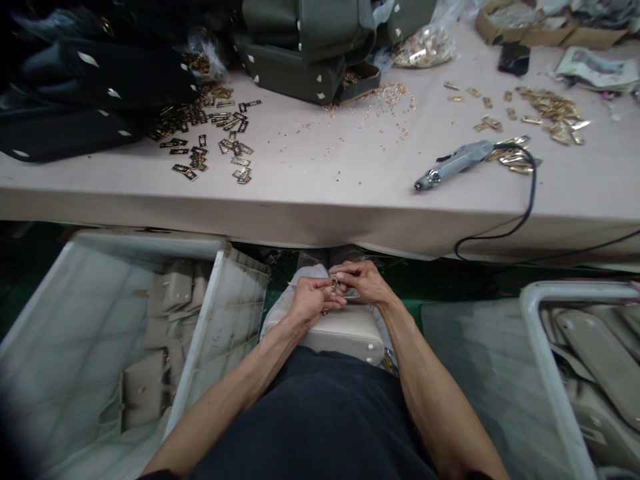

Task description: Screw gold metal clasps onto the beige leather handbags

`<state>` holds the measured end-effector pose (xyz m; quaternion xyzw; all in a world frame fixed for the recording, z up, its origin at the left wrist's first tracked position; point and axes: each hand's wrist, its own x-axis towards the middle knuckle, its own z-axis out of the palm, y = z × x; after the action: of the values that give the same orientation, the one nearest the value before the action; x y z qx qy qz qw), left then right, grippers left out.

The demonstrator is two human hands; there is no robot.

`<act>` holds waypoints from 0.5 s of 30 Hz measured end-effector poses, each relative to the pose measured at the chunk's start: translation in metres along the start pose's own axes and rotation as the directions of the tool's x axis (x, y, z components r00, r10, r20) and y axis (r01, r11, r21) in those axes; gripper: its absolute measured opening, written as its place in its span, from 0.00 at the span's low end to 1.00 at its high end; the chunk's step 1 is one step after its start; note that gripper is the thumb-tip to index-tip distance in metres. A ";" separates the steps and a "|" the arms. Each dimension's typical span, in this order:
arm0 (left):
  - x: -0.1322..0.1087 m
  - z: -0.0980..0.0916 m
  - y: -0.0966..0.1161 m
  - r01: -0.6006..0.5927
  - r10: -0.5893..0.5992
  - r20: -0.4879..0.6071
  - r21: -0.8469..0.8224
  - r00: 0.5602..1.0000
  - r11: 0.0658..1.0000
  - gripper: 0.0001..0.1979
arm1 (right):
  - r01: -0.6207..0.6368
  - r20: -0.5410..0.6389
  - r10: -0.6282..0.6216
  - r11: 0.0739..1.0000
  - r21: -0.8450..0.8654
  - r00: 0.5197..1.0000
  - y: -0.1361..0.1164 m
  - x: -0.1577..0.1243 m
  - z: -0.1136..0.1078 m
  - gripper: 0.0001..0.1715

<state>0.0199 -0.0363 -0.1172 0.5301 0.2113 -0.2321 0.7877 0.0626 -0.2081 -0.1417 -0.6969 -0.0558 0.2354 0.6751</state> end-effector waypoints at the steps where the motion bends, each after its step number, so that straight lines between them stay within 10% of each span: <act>1: 0.000 0.000 0.000 -0.004 0.004 0.002 0.001 1.000 1.000 0.05 | -0.003 0.007 0.003 1.000 -0.006 1.000 0.000 0.001 -0.001 0.24; 15: 0.004 -0.001 0.000 0.095 -0.106 -0.114 -0.103 0.988 0.990 0.04 | 0.207 -0.028 -0.228 0.921 -0.331 0.973 -0.004 -0.002 0.014 0.16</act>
<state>0.0229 -0.0362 -0.1194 0.4925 0.2956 -0.2289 0.7860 0.0558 -0.1961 -0.1370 -0.7958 -0.1488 0.1235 0.5739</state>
